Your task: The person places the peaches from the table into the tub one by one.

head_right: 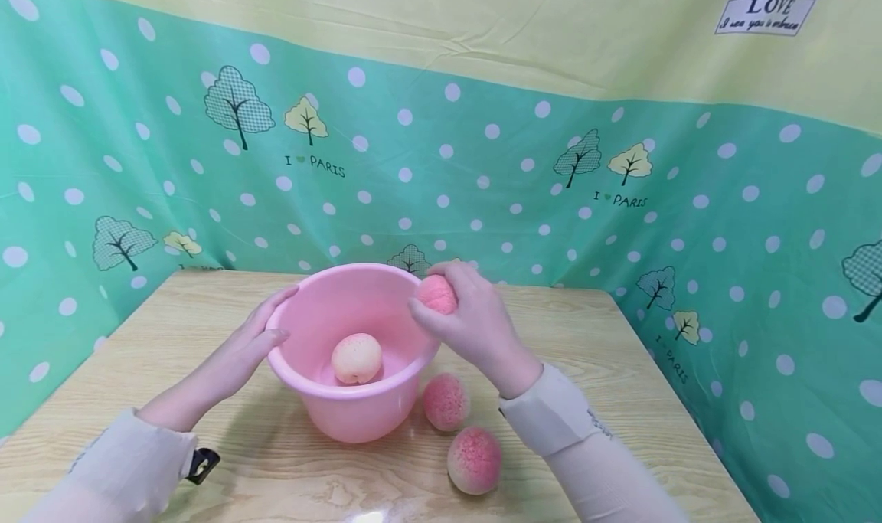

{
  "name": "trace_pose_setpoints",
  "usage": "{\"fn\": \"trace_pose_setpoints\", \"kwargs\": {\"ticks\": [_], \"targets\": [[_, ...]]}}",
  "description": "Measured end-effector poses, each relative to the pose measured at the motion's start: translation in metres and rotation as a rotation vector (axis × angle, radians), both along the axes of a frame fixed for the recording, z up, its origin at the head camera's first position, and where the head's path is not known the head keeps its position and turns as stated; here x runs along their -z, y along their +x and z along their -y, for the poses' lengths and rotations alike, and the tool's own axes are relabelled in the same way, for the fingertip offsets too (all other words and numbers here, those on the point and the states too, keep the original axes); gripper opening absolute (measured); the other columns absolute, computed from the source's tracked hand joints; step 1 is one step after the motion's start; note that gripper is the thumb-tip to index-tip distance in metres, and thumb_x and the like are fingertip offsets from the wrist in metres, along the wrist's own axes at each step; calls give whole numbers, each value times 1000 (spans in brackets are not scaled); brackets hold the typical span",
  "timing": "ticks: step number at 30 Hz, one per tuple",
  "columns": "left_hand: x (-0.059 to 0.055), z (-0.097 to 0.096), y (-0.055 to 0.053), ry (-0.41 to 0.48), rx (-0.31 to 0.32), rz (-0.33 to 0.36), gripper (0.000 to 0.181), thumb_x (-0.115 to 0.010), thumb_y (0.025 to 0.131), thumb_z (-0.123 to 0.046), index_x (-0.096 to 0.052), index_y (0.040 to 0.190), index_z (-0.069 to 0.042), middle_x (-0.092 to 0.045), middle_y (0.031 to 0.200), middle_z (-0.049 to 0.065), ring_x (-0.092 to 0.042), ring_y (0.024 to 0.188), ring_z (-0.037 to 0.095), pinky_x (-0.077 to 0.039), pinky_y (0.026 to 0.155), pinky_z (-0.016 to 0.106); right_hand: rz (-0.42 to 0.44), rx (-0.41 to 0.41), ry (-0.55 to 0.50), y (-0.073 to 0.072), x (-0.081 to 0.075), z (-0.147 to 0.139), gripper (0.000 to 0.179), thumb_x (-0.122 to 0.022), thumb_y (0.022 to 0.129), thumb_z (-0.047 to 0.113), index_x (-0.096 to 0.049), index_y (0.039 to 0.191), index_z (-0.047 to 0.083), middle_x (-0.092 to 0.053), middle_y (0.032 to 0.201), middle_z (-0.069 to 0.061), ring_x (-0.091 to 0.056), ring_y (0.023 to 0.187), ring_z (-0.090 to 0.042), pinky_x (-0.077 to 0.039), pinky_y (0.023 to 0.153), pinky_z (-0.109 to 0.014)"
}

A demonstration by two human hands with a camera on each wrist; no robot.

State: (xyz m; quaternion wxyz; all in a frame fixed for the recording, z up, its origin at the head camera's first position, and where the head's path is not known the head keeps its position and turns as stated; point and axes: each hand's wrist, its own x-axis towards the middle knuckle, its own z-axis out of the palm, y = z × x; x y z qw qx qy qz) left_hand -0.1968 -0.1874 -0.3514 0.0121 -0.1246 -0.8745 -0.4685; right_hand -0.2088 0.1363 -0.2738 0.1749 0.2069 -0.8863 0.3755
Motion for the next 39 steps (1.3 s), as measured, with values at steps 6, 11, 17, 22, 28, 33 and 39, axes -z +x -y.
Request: {"fn": "trace_pose_setpoints", "kwargs": {"ticks": [6, 11, 17, 22, 28, 33, 39], "targets": [[-1, 0, 0, 6, 8, -8, 63, -43, 102, -29, -17, 159, -28, -20, 164, 11, -27, 146, 41, -33, 106, 71, -1, -28, 3, 0, 3, 5, 32, -76, 83, 31, -65, 109, 17, -63, 100, -1, -59, 80, -18, -55, 59, -29], [-2, 1, 0, 29, 19, -2, 63, -45, 102, -30, -18, 159, -26, -20, 164, 12, -26, 146, 41, -33, 106, 70, 9, -51, 6, 0, 4, 9, 32, -76, 83, 33, -64, 109, 18, -63, 99, 0, -59, 80, -18, -55, 60, -29], [-1, 1, -1, 73, 34, 2, 63, -46, 102, -28, -19, 159, -23, -19, 163, 13, -26, 146, 41, -34, 108, 67, 8, -64, 28, -1, 4, 14, 33, -76, 83, 35, -65, 109, 18, -66, 99, 1, -60, 80, -16, -55, 61, -29], [-2, 2, -2, 107, 43, 16, 63, -47, 101, -26, -20, 159, -22, -20, 162, 15, -33, 142, 41, -39, 107, 62, 8, -76, 40, -1, 3, 18, 36, -76, 83, 34, -66, 112, 15, -67, 103, 0, -61, 83, -16, -55, 63, -28], [-3, 2, -1, 116, 53, 12, 64, -48, 101, -26, -21, 158, -21, -21, 161, 16, -39, 138, 42, -41, 106, 59, 4, -76, 50, -2, 3, 22, 40, -77, 82, 34, -66, 114, 14, -68, 104, -1, -60, 86, -17, -55, 66, -29], [-4, 2, -1, 115, 55, 7, 64, -48, 100, -26, -21, 159, -21, -21, 161, 17, -39, 138, 42, -41, 106, 58, -4, -83, 56, -3, 3, 26, 41, -77, 82, 34, -67, 115, 11, -67, 104, -1, -60, 88, -16, -55, 67, -29], [-3, 2, -1, 115, 53, 1, 64, -48, 100, -25, -21, 159, -21, -21, 161, 18, -39, 138, 41, -40, 106, 57, 9, -84, 69, -6, 6, 29, 40, -76, 82, 35, -67, 114, 14, -66, 108, -1, -61, 91, -16, -55, 70, -29]]}}
